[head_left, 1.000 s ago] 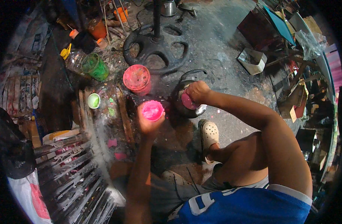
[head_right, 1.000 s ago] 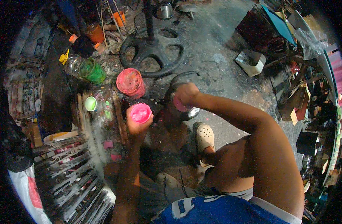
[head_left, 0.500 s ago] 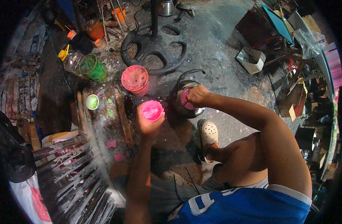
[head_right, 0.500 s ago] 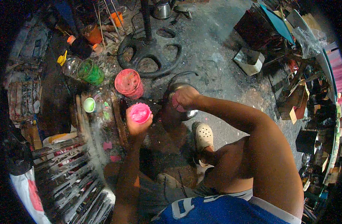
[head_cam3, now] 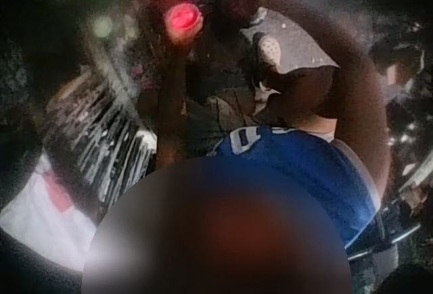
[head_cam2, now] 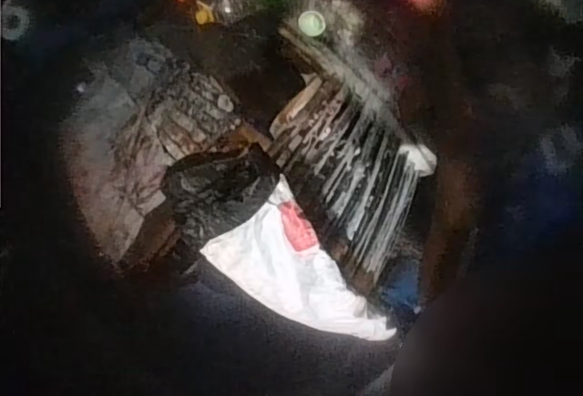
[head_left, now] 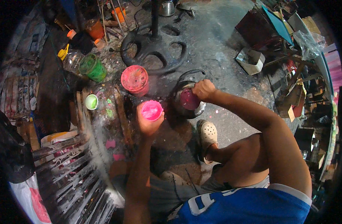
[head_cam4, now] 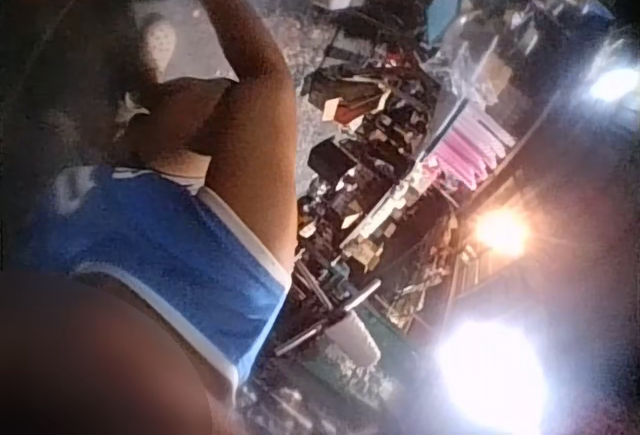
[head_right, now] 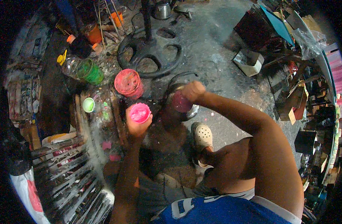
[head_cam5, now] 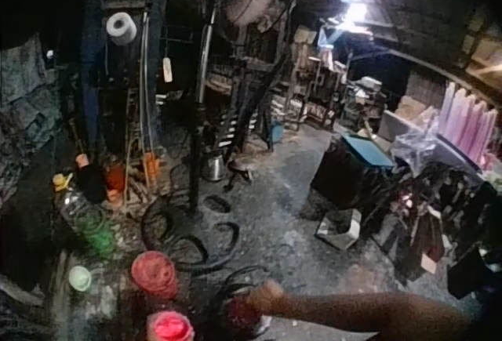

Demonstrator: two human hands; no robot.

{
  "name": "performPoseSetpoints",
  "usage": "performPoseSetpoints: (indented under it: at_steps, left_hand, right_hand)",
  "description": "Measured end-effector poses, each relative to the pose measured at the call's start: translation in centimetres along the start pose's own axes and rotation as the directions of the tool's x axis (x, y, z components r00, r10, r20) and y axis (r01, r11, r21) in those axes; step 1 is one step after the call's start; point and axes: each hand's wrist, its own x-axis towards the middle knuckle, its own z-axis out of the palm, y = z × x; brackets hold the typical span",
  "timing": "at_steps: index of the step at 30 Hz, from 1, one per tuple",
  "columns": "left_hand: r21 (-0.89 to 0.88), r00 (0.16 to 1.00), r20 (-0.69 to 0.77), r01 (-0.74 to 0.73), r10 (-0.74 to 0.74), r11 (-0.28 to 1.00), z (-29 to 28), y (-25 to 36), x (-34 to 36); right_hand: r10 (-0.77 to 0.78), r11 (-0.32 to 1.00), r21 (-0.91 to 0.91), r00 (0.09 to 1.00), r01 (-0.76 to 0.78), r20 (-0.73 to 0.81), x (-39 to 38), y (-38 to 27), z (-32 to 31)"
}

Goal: The person scoops pink paint from a small cup into a larger container and stirs it with a stick. They repeat this process multiple times, transferring paint between the two containers and mixing the contents.

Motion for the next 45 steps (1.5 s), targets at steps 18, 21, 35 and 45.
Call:
performPoseSetpoints:
  at_steps: [18,21,35,45]
  left_hand:
    - [0.092,0.996,-0.005,-0.085,0.086,0.992,0.0,0.6,-0.2]
    - [-0.036,0.999,-0.018,-0.032,0.031,0.999,0.4,0.2,-0.2]
    - [-0.005,0.997,-0.005,-0.083,0.083,0.997,1.3,1.1,0.1]
    - [-0.018,0.997,0.034,-0.067,0.067,0.998,1.8,0.1,0.2]
  right_hand:
    - [-0.181,0.983,-0.013,0.980,0.182,0.088,-1.5,-1.0,-0.5]
    - [-0.044,0.998,-0.042,0.998,0.043,-0.032,-1.3,-0.7,-1.5]
    - [0.028,0.993,0.087,0.892,-0.075,0.451,0.7,-1.2,-4.3]
    - [0.096,0.987,0.073,0.891,-0.143,0.444,0.7,-1.4,-5.5]
